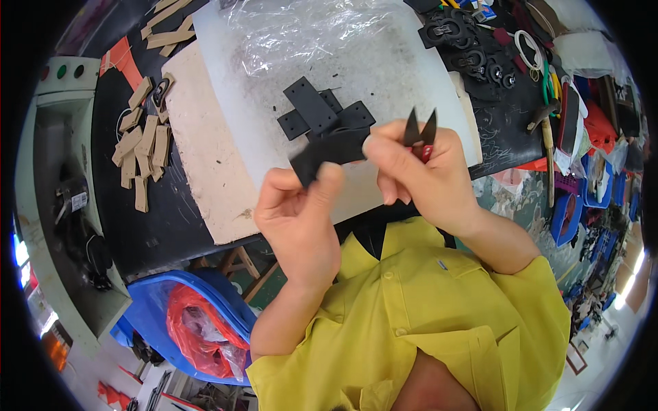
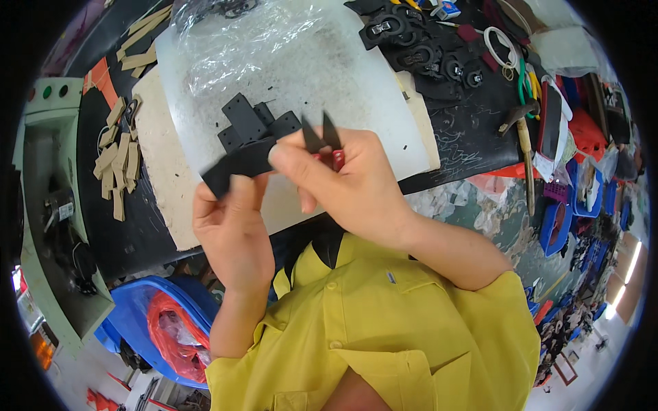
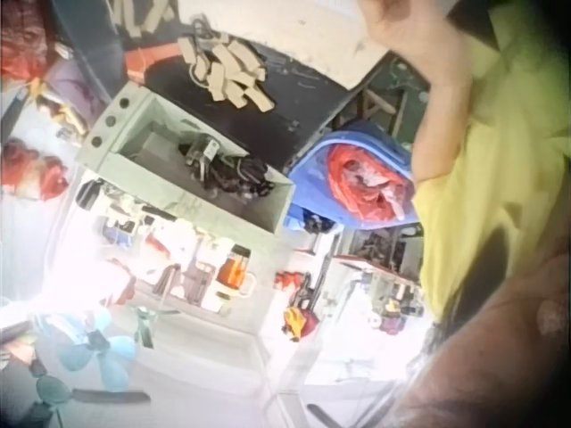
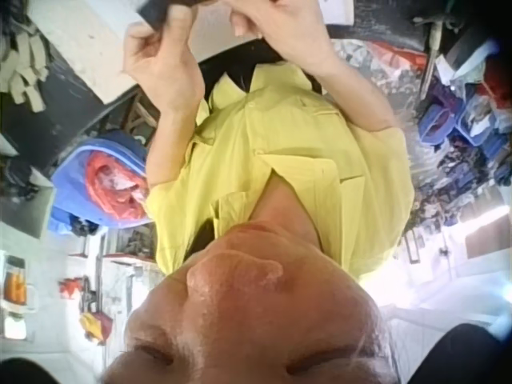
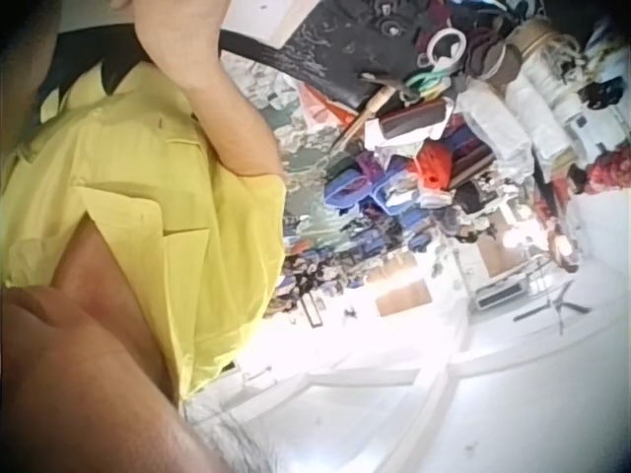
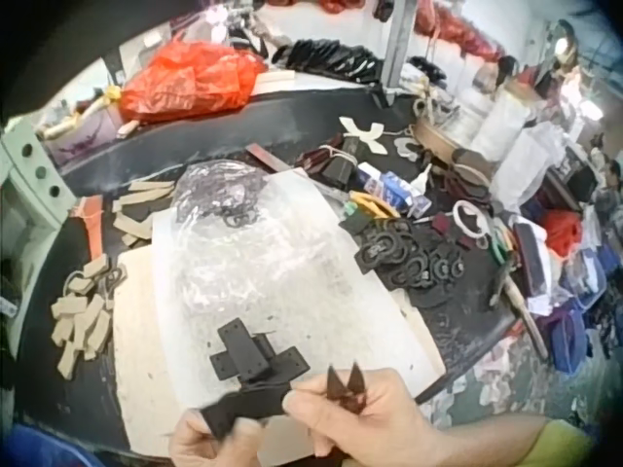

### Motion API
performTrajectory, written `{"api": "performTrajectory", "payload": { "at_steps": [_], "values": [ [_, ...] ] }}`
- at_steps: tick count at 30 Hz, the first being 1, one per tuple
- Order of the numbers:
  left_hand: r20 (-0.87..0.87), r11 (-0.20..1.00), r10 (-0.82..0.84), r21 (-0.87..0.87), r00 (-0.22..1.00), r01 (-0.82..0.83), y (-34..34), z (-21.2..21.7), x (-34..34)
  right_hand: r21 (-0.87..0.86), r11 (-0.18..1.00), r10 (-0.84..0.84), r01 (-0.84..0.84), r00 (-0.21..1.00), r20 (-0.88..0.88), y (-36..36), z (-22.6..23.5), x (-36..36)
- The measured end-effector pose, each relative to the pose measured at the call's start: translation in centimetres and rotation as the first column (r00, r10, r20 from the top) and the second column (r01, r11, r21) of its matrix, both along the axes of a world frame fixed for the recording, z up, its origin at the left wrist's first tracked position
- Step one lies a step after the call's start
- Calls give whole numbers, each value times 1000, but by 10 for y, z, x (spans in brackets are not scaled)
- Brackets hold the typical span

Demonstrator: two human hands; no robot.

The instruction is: The person inserts small black plastic rings into rectangular black plastic plates using a red-handled tool. They handle the components one at a time, pressing the rings into place and occasionally adjusting them before moving to the next plate.

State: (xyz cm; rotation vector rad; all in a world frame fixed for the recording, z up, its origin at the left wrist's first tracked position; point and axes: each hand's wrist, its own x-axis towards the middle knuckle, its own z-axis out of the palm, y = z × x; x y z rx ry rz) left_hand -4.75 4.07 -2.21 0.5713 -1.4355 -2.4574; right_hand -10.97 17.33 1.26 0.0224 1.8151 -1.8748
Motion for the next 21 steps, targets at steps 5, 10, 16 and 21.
{"api": "performTrajectory", "payload": {
  "at_steps": [5,10,16,21],
  "values": [
    [-69,940,-335,49,940,338,-24,8,9,345,931,299,-115,784,-544,18,-2,-9],
    [295,812,-503,-160,812,561,-28,35,-2,386,860,498,-334,714,-492,28,0,-8],
    [330,854,-458,-97,826,512,-33,27,-3,444,856,473,-264,747,-467,33,-2,-9],
    [379,880,-439,-4,815,476,-39,22,-4,533,844,526,-63,297,-797,42,-4,-12]
  ]
}}
